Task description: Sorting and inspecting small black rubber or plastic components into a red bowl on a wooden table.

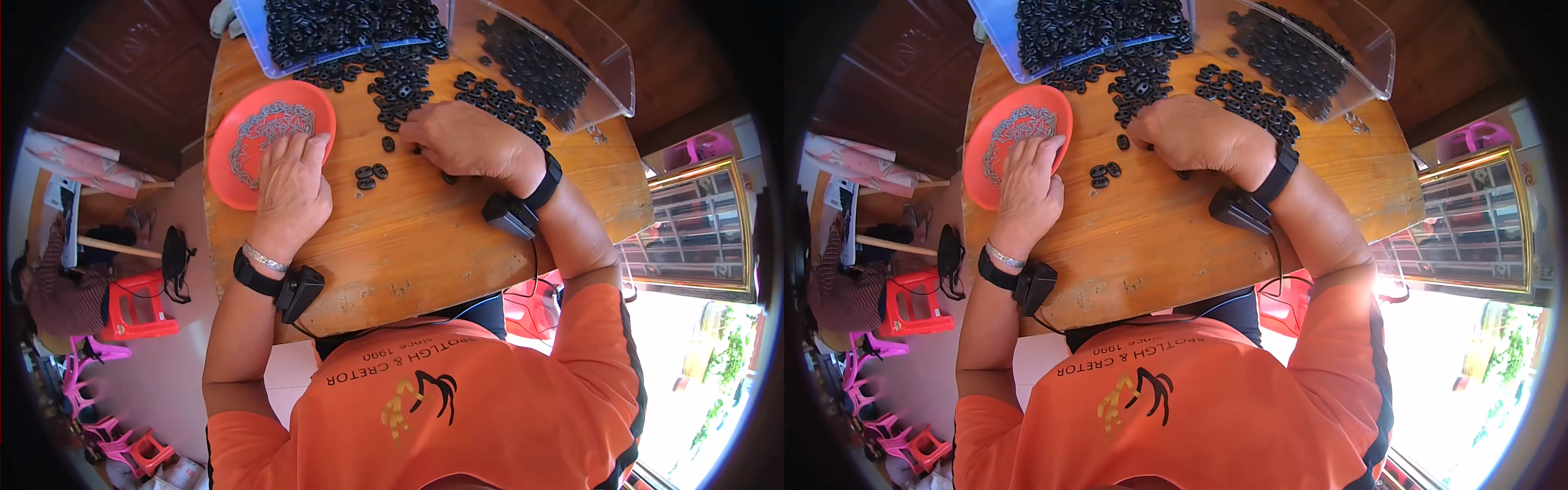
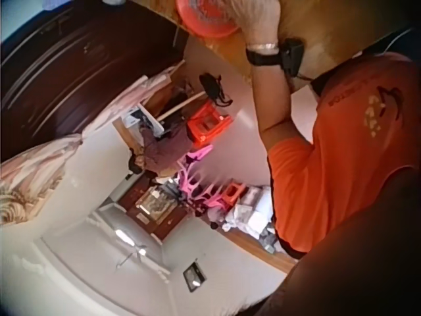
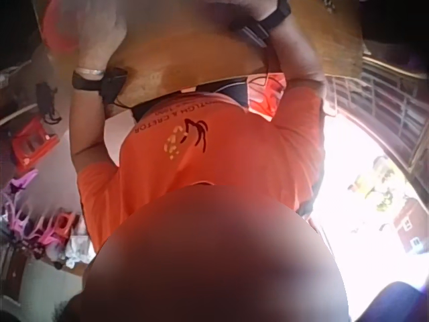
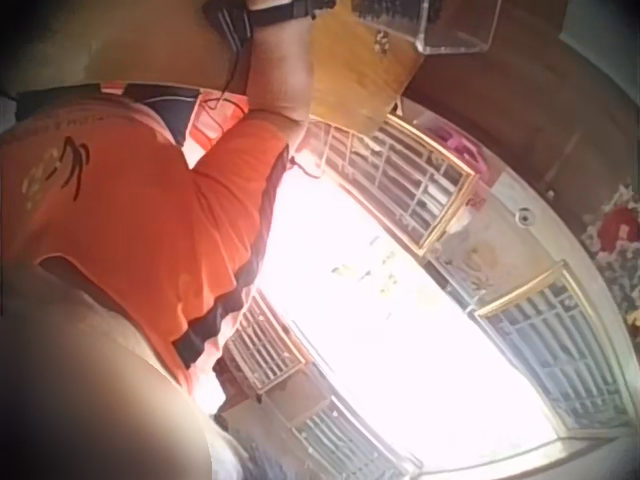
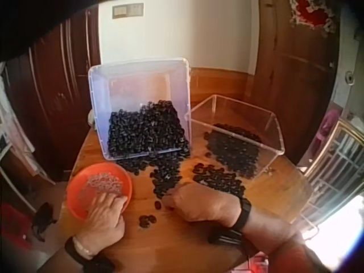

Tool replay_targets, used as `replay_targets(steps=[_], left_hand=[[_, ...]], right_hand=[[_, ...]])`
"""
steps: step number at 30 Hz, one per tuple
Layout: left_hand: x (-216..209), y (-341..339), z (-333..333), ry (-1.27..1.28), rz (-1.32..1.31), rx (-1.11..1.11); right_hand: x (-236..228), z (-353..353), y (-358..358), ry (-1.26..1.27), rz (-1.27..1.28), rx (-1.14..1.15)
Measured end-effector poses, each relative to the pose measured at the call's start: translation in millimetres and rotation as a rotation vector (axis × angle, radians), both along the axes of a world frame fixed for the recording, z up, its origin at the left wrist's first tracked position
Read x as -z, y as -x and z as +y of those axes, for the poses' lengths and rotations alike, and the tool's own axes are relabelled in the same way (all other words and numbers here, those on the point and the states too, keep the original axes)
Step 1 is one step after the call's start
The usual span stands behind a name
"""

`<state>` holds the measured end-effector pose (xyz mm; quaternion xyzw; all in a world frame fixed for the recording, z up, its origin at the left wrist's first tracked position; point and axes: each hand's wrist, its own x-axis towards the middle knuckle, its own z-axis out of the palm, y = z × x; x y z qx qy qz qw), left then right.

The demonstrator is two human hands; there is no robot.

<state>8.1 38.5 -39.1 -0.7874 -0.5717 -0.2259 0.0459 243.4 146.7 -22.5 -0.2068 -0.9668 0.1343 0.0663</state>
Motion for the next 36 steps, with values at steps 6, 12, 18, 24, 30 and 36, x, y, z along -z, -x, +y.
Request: replay_targets(steps=[6,12,18,24,30,36], left_hand=[[20,-37,15,-0.013,-0.044,0.072],[8,-57,5,-0.099,-0.166,0.101],[-41,-61,-14,-0.111,-0.346,0.150],[-26,-58,-27,0.354,-1.001,0.096],[-2,-31,-14,0.442,-1.122,0.102],[31,-5,9,0.386,-1.042,0.123]], right_hand=[[14,15,-31,0.028,-0.015,0.040],[7,7,-42,0.097,-0.077,0.111],[-25,-18,-38,0.124,-0.124,0.156],[-10,-10,-12,0.756,0.434,0.092],[4,-11,32,1.123,0.655,0.040],[35,4,59,1.094,0.582,0.035]])
